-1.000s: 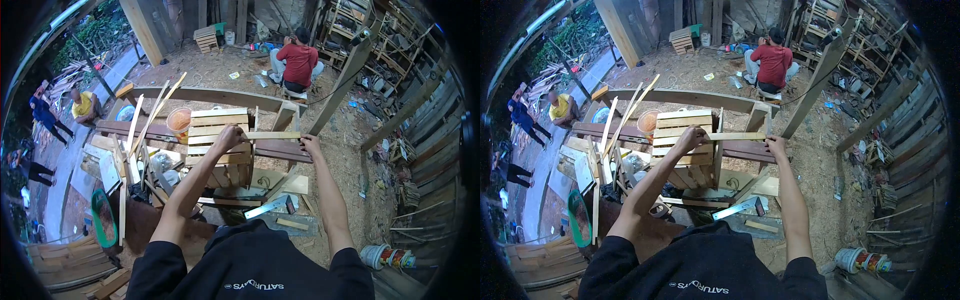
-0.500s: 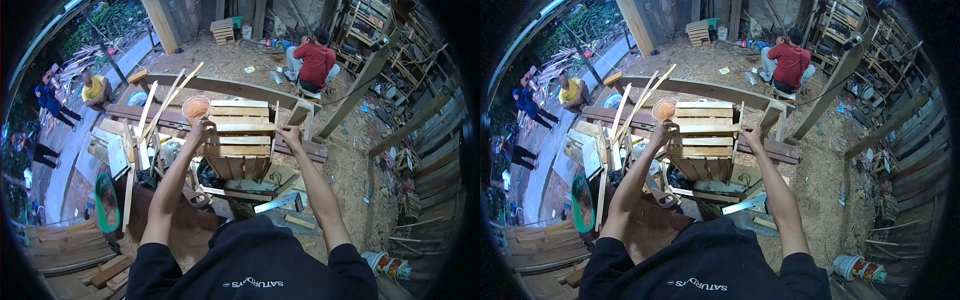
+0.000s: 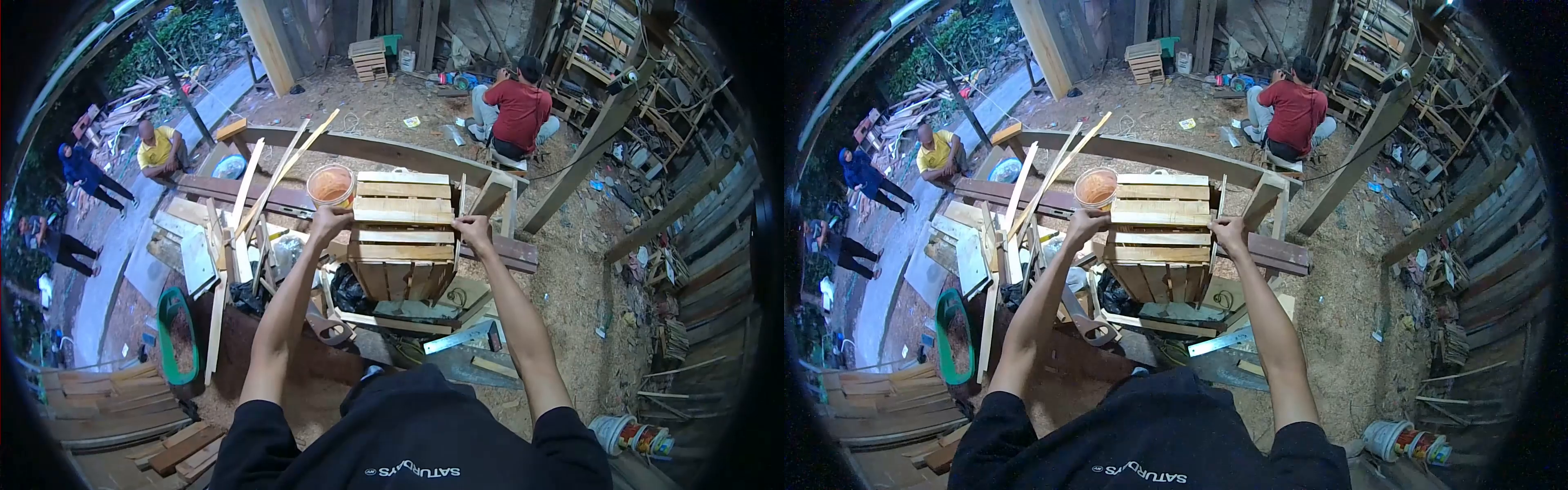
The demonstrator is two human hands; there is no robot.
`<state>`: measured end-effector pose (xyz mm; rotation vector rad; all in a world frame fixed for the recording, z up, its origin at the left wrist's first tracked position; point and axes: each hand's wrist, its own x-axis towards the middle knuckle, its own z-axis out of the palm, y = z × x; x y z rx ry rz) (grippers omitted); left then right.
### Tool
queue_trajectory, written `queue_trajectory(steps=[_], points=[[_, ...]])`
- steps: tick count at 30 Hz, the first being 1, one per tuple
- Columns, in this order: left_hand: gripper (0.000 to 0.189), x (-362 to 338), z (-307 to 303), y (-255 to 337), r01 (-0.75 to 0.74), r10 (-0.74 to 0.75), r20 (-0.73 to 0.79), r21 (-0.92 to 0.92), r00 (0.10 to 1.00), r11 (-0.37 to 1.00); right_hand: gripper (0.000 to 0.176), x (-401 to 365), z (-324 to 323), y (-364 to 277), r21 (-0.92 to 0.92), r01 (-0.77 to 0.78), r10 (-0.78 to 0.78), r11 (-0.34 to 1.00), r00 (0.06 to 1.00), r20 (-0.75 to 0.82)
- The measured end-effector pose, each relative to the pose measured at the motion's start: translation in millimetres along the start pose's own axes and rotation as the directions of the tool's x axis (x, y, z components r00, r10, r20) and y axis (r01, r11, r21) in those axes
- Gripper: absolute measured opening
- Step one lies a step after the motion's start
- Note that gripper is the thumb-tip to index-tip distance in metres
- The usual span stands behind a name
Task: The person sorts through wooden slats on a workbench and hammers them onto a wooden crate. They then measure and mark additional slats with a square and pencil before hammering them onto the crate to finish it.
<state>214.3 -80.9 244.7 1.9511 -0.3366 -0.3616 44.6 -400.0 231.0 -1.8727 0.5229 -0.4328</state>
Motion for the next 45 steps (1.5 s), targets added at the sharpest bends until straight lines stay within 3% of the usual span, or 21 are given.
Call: queue_trajectory(steps=[1, 6, 8, 10, 14, 16, 18, 22, 24, 26, 28, 29, 30, 34, 35, 37, 40, 45], points=[[0.030, 5.0, -3.7, -5.1, 0.011, -0.004, 0.056, -0.124, 0.998, 0.992, 0.018, -0.1, 1.5, 2.6, 0.030, 0.009, -0.008, 1.000, 1.000, -0.014], [0.025, 12.0, 2.4, -23.6, 0.003, -0.006, -0.026, -0.093, 1.000, 0.996, 0.017, 3.1, 3.2, 1.8, 0.024, -0.075, 0.075, 0.997, 0.997, 0.003], [0.023, 6.5, 7.6, -15.9, 0.057, -0.066, -0.013, -0.361, 0.998, 0.931, 0.017, 2.7, -0.4, -4.6, 0.019, -0.087, 0.087, 0.996, 0.996, -0.001], [0.022, 10.1, 6.5, -19.5, 0.046, -0.051, -0.005, -0.365, 0.999, 0.930, 0.018, 0.7, -2.9, -9.3, -0.059, -0.073, 0.073, 0.996, 0.997, 0.003], [0.020, 14.6, 5.1, -15.3, 0.095, -0.100, -0.002, -0.278, 0.995, 0.956, 0.018, 7.6, 3.4, 9.7, -0.010, 0.021, -0.021, 1.000, 0.999, -0.025], [0.021, 17.3, 4.7, -21.7, 0.136, -0.125, 0.054, -0.427, 0.991, 0.894, 0.018, 3.9, 3.5, 5.5, -0.030, 0.070, -0.072, 0.997, 0.996, -0.057], [0.021, 20.4, 4.8, -24.7, 0.137, -0.125, 0.058, -0.415, 0.991, 0.899, 0.018, -4.5, 0.2, -5.2, -0.004, 0.031, -0.031, 1.000, 0.998, -0.062], [0.021, 19.2, 5.4, -22.7, 0.125, -0.121, 0.033, -0.371, 0.992, 0.920, 0.019, -6.3, 2.7, -14.3, -0.068, 0.006, -0.014, 0.998, 0.993, -0.115], [0.022, 23.5, 5.4, -27.2, 0.083, -0.089, -0.017, -0.209, 0.996, 0.974, 0.020, 2.4, 7.8, 10.8, -0.019, 0.068, -0.069, 0.998, 0.993, -0.093], [0.023, 1.1, 11.7, 9.6, 0.010, -0.011, -0.042, -0.021, 0.999, 1.000, 0.020, 11.5, 1.1, 22.9, -0.120, 0.054, -0.071, 0.991, 0.987, -0.147], [0.022, -7.9, 35.0, 31.8, -0.027, 0.051, -0.105, 0.218, 0.993, 0.976, 0.018, 6.1, -19.8, 10.8, -0.098, -0.169, 0.147, 0.981, 0.968, -0.205], [0.020, 5.1, 47.5, 17.3, -0.130, 0.156, -0.097, 0.232, 0.983, 0.964, 0.014, -5.1, -29.6, -7.8, -0.074, -0.179, 0.160, 0.981, 0.964, -0.211], [0.020, 0.0, 55.5, 32.4, -0.058, 0.076, -0.061, 0.259, 0.995, 0.964, 0.014, -4.3, -36.0, 1.1, -0.074, -0.181, 0.161, 0.981, 0.963, -0.218], [0.021, 0.4, 84.4, 46.6, -0.058, 0.080, -0.063, 0.296, 0.995, 0.953, 0.012, 1.0, -65.3, 18.1, 0.005, -0.266, 0.257, 0.964, 0.928, -0.268], [0.021, 1.0, 88.9, 52.9, 0.034, -0.024, -0.045, 0.244, 0.999, 0.969, 0.014, 5.7, -71.4, 28.2, 0.023, -0.281, 0.278, 0.960, 0.931, -0.238], [0.022, -1.5, 96.4, 60.1, 0.029, -0.026, -0.015, 0.248, 1.000, 0.968, 0.017, 5.6, -83.1, 27.3, 0.048, -0.332, 0.335, 0.942, 0.920, -0.205], [0.022, -4.1, 106.9, 70.6, 0.105, -0.104, -0.014, 0.210, 0.994, 0.972, 0.017, 1.6, -96.3, 26.8, -0.011, -0.334, 0.322, 0.943, 0.916, -0.238], [0.016, 2.2, 139.5, 73.2, 0.036, -0.032, -0.018, 0.307, 0.999, 0.951, 0.014, 12.9, -122.3, 45.6, -0.009, -0.364, 0.351, 0.931, 0.904, -0.244]])
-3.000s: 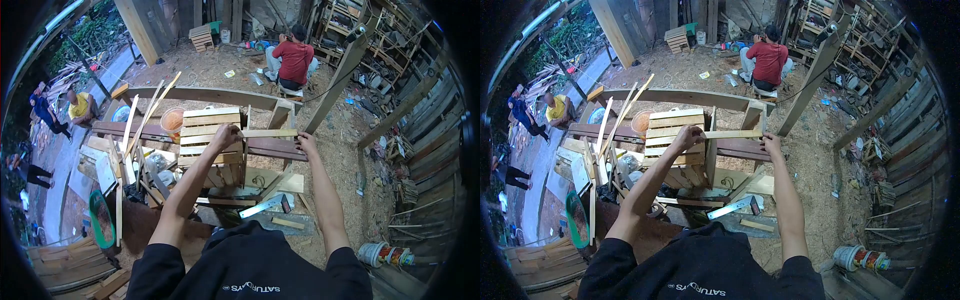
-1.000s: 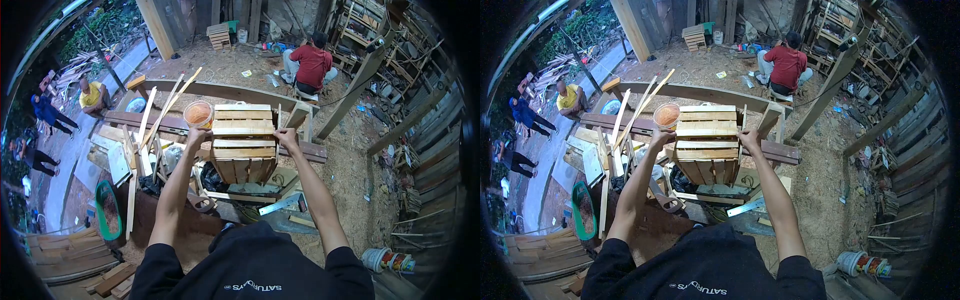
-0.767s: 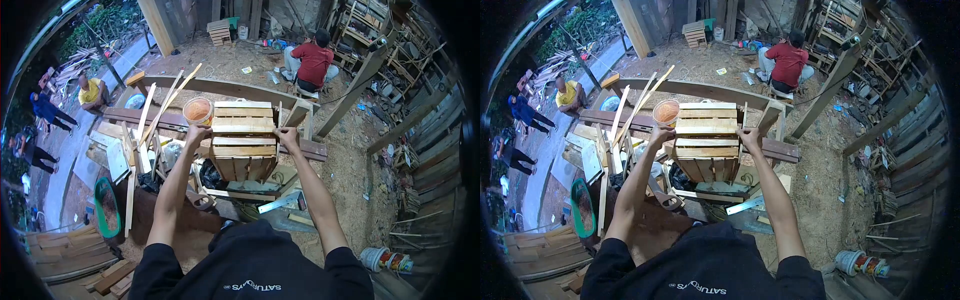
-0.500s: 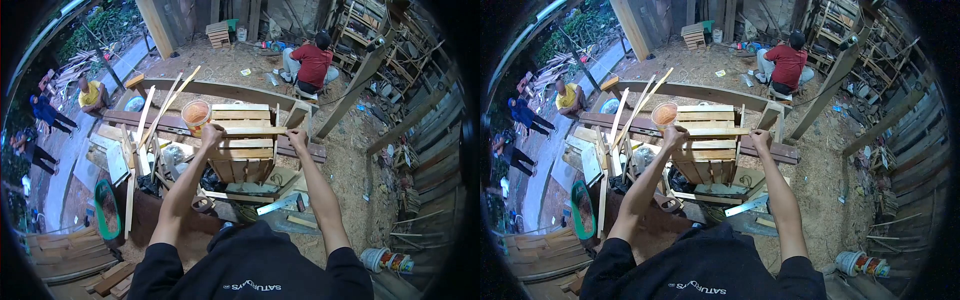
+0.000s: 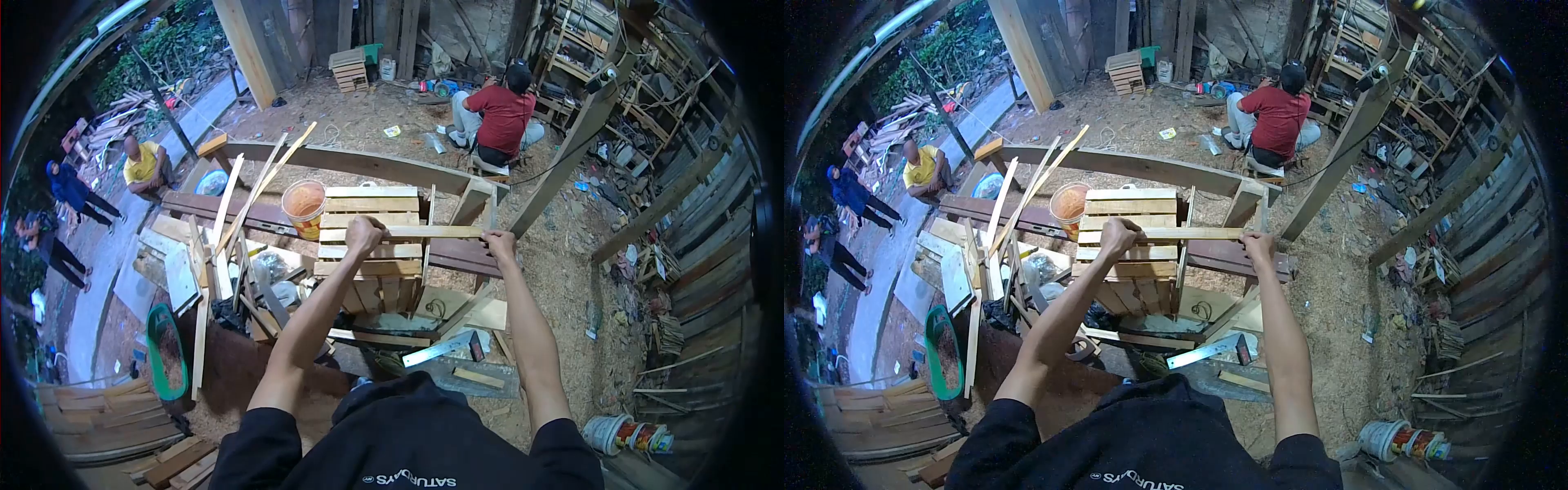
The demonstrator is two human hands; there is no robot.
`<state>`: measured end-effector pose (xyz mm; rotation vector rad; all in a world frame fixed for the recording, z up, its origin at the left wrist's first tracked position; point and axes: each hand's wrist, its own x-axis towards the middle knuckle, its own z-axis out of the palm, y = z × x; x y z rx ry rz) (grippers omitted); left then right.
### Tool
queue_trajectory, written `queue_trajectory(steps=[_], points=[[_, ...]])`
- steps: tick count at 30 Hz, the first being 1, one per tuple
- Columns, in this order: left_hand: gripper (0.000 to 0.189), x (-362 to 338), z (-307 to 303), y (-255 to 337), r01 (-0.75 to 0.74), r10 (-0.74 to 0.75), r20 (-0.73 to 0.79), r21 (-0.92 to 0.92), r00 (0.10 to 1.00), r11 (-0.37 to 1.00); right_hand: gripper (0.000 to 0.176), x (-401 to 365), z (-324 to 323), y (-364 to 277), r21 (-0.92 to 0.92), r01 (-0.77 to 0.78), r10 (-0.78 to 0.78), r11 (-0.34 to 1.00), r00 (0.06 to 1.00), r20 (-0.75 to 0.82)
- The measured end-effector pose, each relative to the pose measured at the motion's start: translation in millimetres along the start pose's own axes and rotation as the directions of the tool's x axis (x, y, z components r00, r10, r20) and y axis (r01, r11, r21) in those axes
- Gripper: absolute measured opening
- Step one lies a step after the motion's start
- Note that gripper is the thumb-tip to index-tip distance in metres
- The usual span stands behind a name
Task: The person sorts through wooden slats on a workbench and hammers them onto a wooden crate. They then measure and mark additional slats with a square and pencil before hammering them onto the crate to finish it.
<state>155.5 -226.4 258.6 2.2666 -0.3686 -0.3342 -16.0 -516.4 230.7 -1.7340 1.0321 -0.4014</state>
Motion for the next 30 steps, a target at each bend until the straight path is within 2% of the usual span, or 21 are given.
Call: queue_trajectory(steps=[3, 5, 7, 8, 9, 11, 12, 14, 17, 18, 21, 23, 24, 25, 26, 27, 29, 30], points=[[0.016, 9.3, 13.3, 4.2, 0.001, 0.000, 0.064, -0.026, 0.998, 1.000, 0.014, 2.0, -12.7, -1.7, -0.030, 0.021, -0.021, 0.999, 1.000, -0.012], [0.018, 7.3, 13.8, 9.6, 0.002, -0.003, 0.058, 0.020, 0.998, 1.000, 0.015, 7.5, -13.9, 2.4, -0.016, 0.012, -0.012, 1.000, 1.000, -0.001], [0.022, 7.5, 13.8, 4.9, -0.178, 0.180, -0.008, -0.195, 0.984, 0.964, 0.016, 11.9, -15.3, 10.2, -0.003, -0.006, 0.006, 1.000, 1.000, 0.011], [0.024, 8.3, 13.4, 2.0, -0.197, 0.202, 0.026, -0.148, 0.979, 0.969, 0.017, 14.7, -14.7, 13.5, 0.000, 0.017, -0.017, 1.000, 1.000, 0.011], [0.024, 5.2, 10.6, 3.6, -0.394, 0.394, -0.008, -0.027, 0.919, 0.919, 0.018, 14.5, -14.1, 12.2, 0.003, 0.041, -0.041, 0.999, 0.999, 0.013], [0.022, 3.2, 5.4, 10.4, -0.452, 0.448, 0.110, 0.020, 0.887, 0.892, 0.018, 14.1, -15.3, 9.2, -0.016, 0.043, -0.043, 0.999, 0.999, 0.005], [0.022, 7.0, 6.0, 5.1, -0.449, 0.444, 0.116, 0.023, 0.888, 0.893, 0.018, 15.1, -15.7, 10.7, -0.024, 0.052, -0.052, 0.998, 0.999, 0.006], [0.017, 12.6, 6.7, -7.5, -0.766, 0.757, 0.120, 0.116, 0.643, 0.632, 0.023, 25.2, -14.5, 18.5, -0.024, 0.073, -0.072, 0.997, 0.997, 0.042], [0.014, -7.9, -6.9, 7.7, -0.751, 0.732, 0.174, 0.093, 0.659, 0.654, 0.027, 22.5, -16.4, 14.5, 0.029, 0.087, -0.089, 0.996, 0.993, 0.072], [0.014, -4.1, -6.4, 5.2, -0.789, 0.767, 0.184, 0.104, 0.614, 0.606, 0.027, 22.0, -17.0, 12.9, 0.028, 0.084, -0.086, 0.996, 0.994, 0.072], [0.017, -1.2, 0.8, 0.1, -0.782, 0.768, 0.156, 0.061, 0.621, 0.620, 0.029, 17.5, -21.5, 10.3, 0.007, 0.099, -0.099, 0.995, 0.990, 0.104], [0.018, -3.5, 1.5, 0.9, -0.767, 0.754, 0.147, 0.076, 0.641, 0.637, 0.029, 13.7, -23.1, 6.5, -0.137, 0.082, -0.069, 0.987, 0.993, 0.099], [0.018, -2.8, -0.1, 1.8, -0.789, 0.776, 0.140, 0.108, 0.615, 0.605, 0.029, 9.1, -21.1, 2.8, -0.139, 0.083, -0.069, 0.987, 0.993, 0.100], [0.018, -2.1, -2.5, 2.5, -0.808, 0.798, 0.134, 0.143, 0.588, 0.571, 0.031, 3.5, -16.4, -0.6, -0.322, 0.332, -0.356, 0.887, 0.934, -0.019], [0.018, -2.2, -4.5, 2.7, -0.808, 0.797, 0.134, 0.143, 0.589, 0.572, 0.034, -1.8, -10.9, -4.0, -0.515, 0.505, -0.623, 0.693, 0.778, -0.077], [0.018, -3.8, -6.6, 5.3, -0.788, 0.772, 0.160, 0.140, 0.615, 0.599, 0.034, -6.4, -5.4, -10.8, -0.516, 0.503, -0.623, 0.693, 0.779, -0.077], [0.018, -3.3, -6.4, 5.2, -0.770, 0.747, 0.188, 0.135, 0.638, 0.624, 0.033, -18.4, 9.1, -29.4, -0.383, 0.719, -0.714, 0.579, 0.675, 0.187], [0.019, -1.4, -5.2, 3.4, -0.772, 0.752, 0.173, 0.132, 0.636, 0.622, 0.033, -31.8, 17.9, -42.0, -0.360, 0.747, -0.704, 0.559, 0.657, 0.271]])
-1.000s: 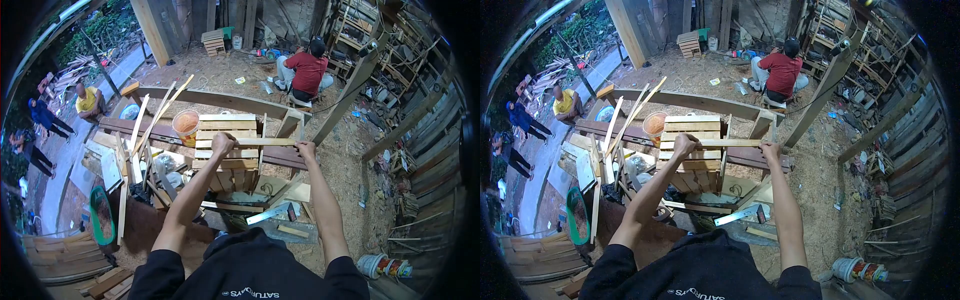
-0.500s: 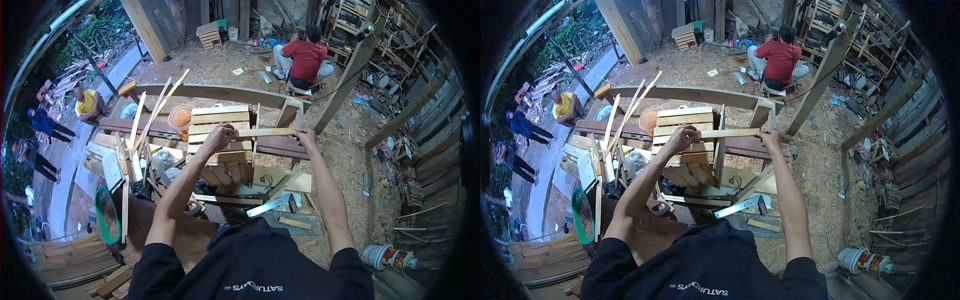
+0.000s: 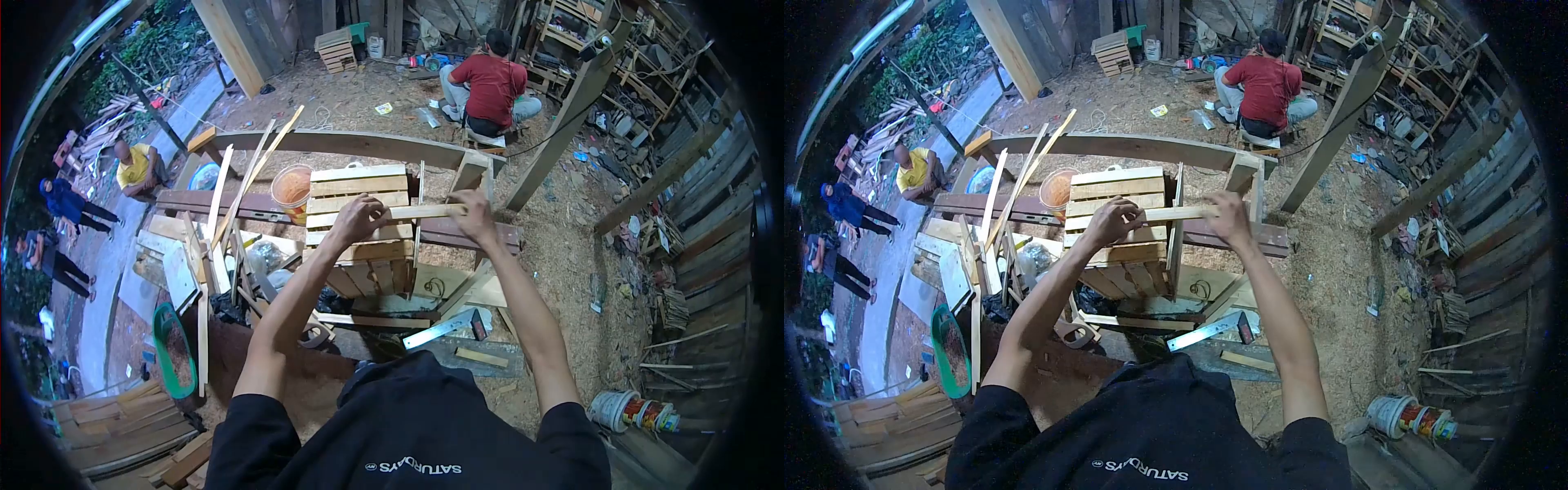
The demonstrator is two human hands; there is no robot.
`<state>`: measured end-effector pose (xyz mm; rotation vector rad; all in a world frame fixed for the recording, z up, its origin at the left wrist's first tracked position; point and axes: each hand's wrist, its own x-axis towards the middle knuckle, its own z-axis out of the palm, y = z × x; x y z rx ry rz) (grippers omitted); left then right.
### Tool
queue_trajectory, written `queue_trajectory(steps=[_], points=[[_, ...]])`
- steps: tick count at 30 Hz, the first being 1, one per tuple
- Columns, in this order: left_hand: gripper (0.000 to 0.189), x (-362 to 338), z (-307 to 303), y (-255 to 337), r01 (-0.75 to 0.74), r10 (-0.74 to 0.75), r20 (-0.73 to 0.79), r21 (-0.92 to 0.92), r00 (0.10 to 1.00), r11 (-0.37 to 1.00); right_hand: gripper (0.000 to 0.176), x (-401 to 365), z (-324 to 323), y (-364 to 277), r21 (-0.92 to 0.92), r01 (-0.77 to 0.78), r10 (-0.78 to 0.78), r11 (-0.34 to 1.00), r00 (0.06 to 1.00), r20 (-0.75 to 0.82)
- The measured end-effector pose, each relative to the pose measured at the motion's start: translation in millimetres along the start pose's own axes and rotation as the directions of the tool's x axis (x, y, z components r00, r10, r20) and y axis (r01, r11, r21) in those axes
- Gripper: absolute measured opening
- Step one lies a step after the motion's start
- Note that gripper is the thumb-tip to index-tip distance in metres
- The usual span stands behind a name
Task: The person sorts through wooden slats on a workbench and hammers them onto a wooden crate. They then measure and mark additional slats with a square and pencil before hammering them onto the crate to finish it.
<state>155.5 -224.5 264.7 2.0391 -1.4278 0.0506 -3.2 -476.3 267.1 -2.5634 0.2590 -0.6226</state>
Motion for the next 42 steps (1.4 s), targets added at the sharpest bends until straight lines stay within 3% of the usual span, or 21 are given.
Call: queue_trajectory(steps=[1, 7, 11, 18, 20, 27, 42], points=[[0.019, -0.2, 0.2, 0.1, -0.003, 0.003, -0.014, -0.003, 1.000, 1.000, 0.033, 0.8, 4.1, -17.8, 0.018, 0.036, -0.037, 0.999, 0.996, 0.076], [0.026, -0.4, -5.5, 5.3, 0.037, -0.037, -0.009, 0.037, 0.999, 0.999, 0.032, 8.5, 48.9, -47.7, -0.058, 0.214, -0.210, 0.975, 0.976, 0.065], [0.030, -2.1, -5.3, 5.1, 0.038, -0.037, -0.019, 0.033, 0.999, 0.999, 0.032, 17.7, 50.7, -49.7, -0.094, 0.175, -0.156, 0.980, 0.971, 0.180], [0.029, -2.5, -4.1, 0.4, 0.036, -0.036, -0.016, 0.025, 0.999, 0.999, 0.031, 14.7, 51.5, -54.0, -0.155, 0.208, -0.184, 0.966, 0.971, 0.153], [0.028, -4.3, -7.5, 5.4, 0.038, -0.038, -0.008, 0.032, 0.999, 0.999, 0.032, 14.7, 48.2, -59.4, -0.165, 0.163, -0.126, 0.973, 0.969, 0.213], [0.028, -3.7, -2.7, -2.4, 0.031, -0.030, -0.016, 0.037, 0.999, 0.999, 0.032, 13.1, 58.1, -55.5, -0.224, 0.137, -0.093, 0.965, 0.976, 0.194], [0.028, -6.5, -1.4, -6.2, 0.007, -0.007, -0.063, -0.005, 0.998, 1.000, 0.034, 15.6, 48.0, -64.6, -0.224, 0.119, -0.064, 0.967, 0.969, 0.238]])
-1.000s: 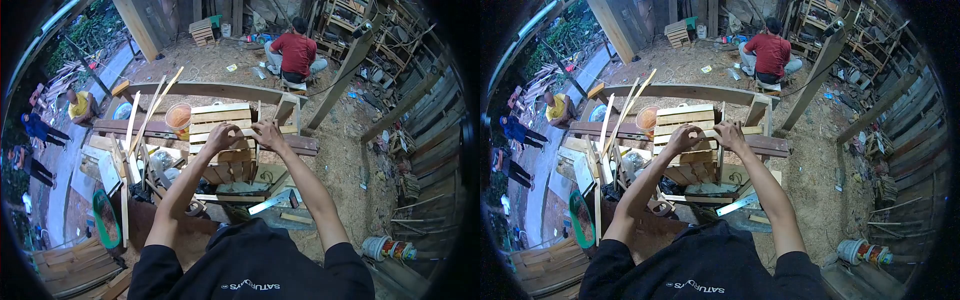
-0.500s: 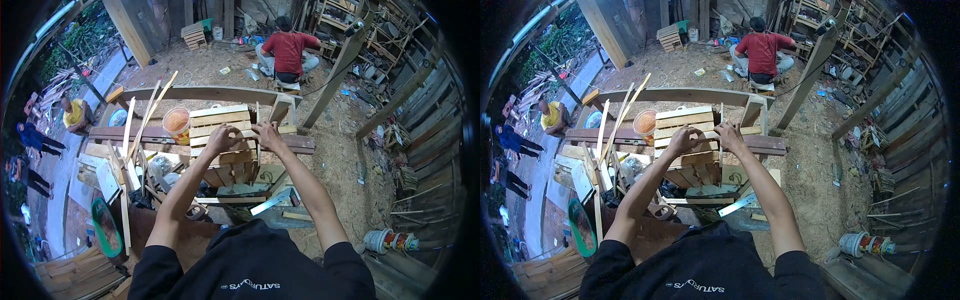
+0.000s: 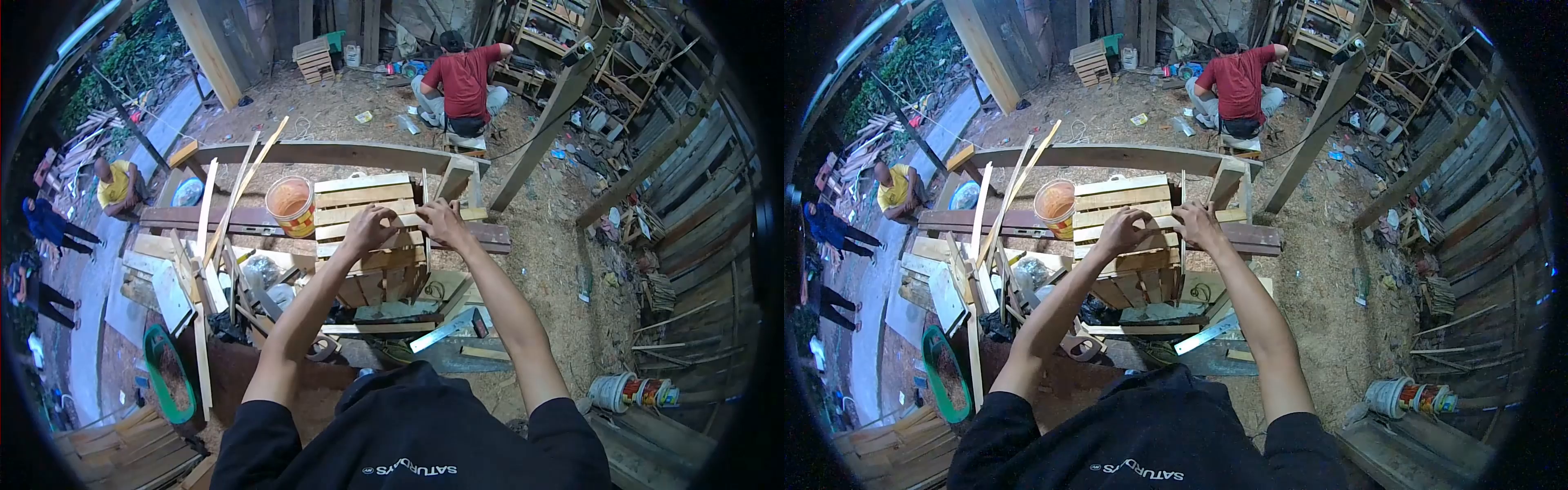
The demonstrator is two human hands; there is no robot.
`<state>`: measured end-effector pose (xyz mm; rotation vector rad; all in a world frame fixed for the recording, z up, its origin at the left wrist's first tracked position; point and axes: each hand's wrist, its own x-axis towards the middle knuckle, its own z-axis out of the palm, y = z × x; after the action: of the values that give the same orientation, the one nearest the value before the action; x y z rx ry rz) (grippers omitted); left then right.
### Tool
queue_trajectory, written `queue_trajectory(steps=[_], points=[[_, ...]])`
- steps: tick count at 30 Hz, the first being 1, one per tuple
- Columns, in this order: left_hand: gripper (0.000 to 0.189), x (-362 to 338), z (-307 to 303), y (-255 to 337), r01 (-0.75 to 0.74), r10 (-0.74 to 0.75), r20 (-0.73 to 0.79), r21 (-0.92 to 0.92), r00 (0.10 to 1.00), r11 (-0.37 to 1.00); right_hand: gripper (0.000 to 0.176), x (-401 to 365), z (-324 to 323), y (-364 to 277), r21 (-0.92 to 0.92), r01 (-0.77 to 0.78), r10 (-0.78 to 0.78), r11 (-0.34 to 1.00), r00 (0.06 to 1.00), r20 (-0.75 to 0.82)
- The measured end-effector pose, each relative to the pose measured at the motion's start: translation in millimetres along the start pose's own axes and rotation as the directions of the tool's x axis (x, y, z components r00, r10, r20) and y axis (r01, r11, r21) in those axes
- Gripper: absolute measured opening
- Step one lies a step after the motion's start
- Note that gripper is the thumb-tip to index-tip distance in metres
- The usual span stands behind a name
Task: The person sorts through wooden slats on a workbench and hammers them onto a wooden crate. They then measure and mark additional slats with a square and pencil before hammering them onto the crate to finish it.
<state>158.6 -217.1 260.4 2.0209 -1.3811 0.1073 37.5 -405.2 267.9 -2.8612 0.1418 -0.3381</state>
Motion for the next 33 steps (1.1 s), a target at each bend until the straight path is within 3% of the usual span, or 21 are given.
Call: queue_trajectory(steps=[3, 7, 11, 15, 16, 19, 21, 23, 25, 27, 29, 31, 33], points=[[0.027, 0.7, 0.1, -0.3, 0.039, -0.039, 0.016, -0.003, 0.999, 0.999, 0.036, -0.9, 1.1, -1.7, -0.023, 0.011, -0.012, 1.000, 1.000, -0.027], [0.023, 1.1, 1.7, -3.0, -0.053, 0.048, -0.060, -0.079, 0.997, 0.995, 0.038, 2.4, 6.3, -1.2, -0.004, -0.029, 0.029, 1.000, 1.000, -0.008], [0.019, 2.9, -0.2, -3.1, -0.105, 0.101, -0.065, -0.060, 0.993, 0.993, 0.035, -0.7, 4.6, -5.2, -0.097, 0.067, -0.074, 0.993, 0.995, -0.065], [0.013, 7.3, -4.1, 6.7, -0.142, 0.121, -0.150, -0.138, 0.981, 0.980, 0.037, -11.9, -19.0, -17.1, -0.035, 0.046, -0.051, 0.998, 0.990, -0.132], [0.012, 8.6, -1.2, 11.1, -0.184, 0.154, -0.178, -0.164, 0.972, 0.969, 0.039, -17.8, -23.4, -15.1, -0.058, -0.015, 0.010, 0.998, 0.996, -0.088], [0.014, 5.2, 8.6, 42.8, -0.190, 0.179, -0.072, -0.199, 0.981, 0.961, 0.031, -57.5, -41.3, -14.9, -0.040, -0.057, 0.051, 0.998, 0.987, -0.155], [0.015, -1.4, 24.3, 65.2, -0.216, 0.227, -0.005, -0.330, 0.974, 0.919, 0.035, -97.3, -45.1, -3.9, -0.109, -0.094, 0.077, 0.990, 0.986, -0.150], [0.017, -13.6, 45.9, 91.0, -0.260, 0.294, 0.029, -0.386, 0.955, 0.885, 0.038, -141.6, -52.7, -4.8, -0.078, -0.162, 0.150, 0.984, 0.979, -0.140], [0.017, -32.3, 66.6, 119.8, -0.302, 0.358, 0.062, -0.417, 0.932, 0.857, 0.039, -191.1, -48.3, -1.4, -0.174, -0.185, 0.160, 0.967, 0.975, -0.151], [0.018, -59.0, 95.1, 140.3, -0.137, 0.304, 0.245, -0.527, 0.921, 0.839, 0.040, -245.9, -37.1, 6.6, -0.189, -0.221, 0.231, 0.957, 0.972, 0.036], [0.016, -88.5, 123.0, 159.9, -0.159, 0.347, 0.265, -0.541, 0.900, 0.826, 0.045, -307.7, -13.6, 17.5, -0.235, -0.213, 0.256, 0.948, 0.951, 0.173], [0.018, -127.9, 155.4, 175.0, -0.116, 0.360, 0.344, -0.564, 0.867, 0.817, 0.045, -370.6, 23.5, 28.5, -0.130, -0.254, 0.283, 0.958, 0.906, 0.315], [0.022, -170.5, 189.6, 181.2, -0.051, 0.323, 0.453, -0.517, 0.831, 0.854, 0.035, -414.1, 26.5, 24.9, -0.108, -0.316, 0.329, 0.943, 0.829, 0.452]])
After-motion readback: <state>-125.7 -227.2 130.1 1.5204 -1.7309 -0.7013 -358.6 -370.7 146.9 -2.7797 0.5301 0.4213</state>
